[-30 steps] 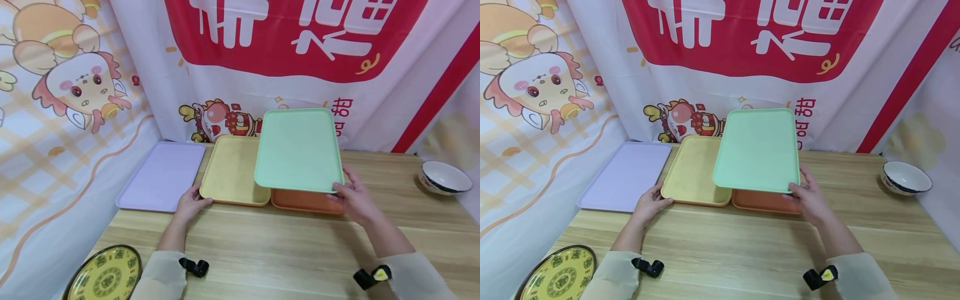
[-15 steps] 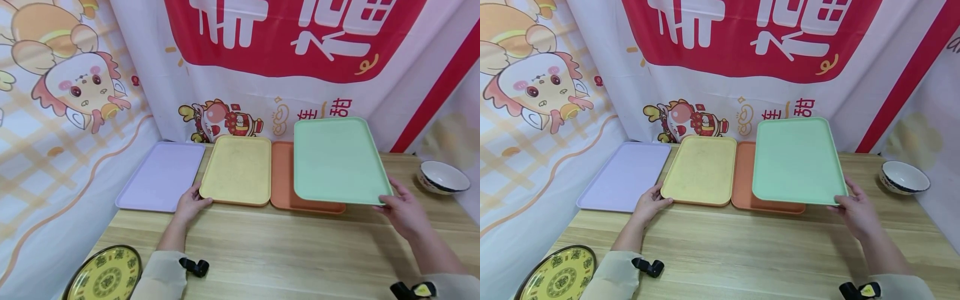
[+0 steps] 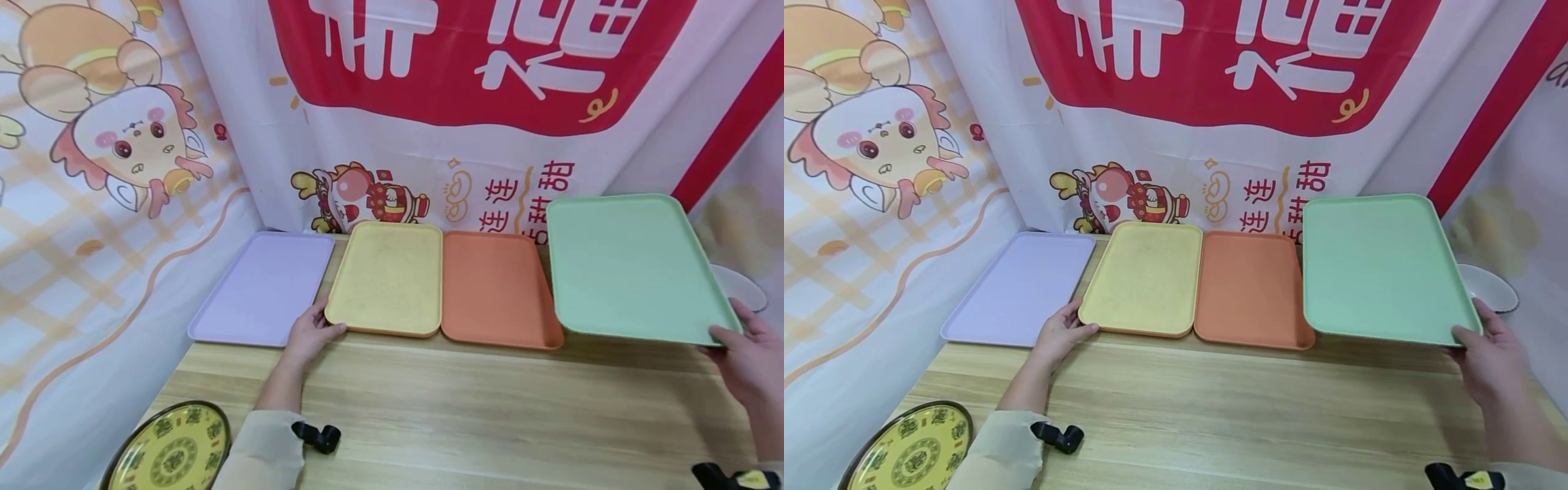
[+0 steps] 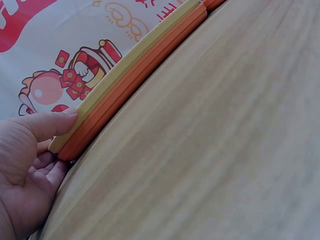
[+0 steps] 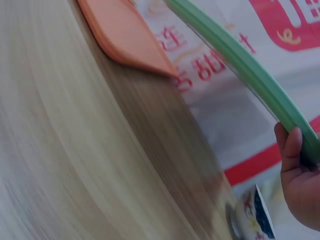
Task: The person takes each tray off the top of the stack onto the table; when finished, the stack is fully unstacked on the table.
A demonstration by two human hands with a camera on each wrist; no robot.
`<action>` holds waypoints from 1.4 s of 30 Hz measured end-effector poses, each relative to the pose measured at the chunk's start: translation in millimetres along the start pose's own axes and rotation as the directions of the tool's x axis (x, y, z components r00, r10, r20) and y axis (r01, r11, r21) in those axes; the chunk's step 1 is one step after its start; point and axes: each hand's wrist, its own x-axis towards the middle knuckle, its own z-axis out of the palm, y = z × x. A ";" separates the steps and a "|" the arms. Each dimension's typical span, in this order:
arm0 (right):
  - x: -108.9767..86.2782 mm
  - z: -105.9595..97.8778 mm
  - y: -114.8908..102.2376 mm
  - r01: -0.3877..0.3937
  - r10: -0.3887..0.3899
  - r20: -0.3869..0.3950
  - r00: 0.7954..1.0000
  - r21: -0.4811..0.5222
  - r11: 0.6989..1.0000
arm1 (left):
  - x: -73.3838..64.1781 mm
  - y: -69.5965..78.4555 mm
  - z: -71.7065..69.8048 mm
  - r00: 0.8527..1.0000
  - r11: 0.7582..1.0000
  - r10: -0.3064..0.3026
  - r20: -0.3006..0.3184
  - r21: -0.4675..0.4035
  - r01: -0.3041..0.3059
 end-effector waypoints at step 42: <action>20.7 -30.4 16.5 -0.288 0.094 -0.348 0.933 -0.562 0.775 | -3.7 2.8 -0.6 1.000 0.998 -0.006 -0.002 0.060 0.006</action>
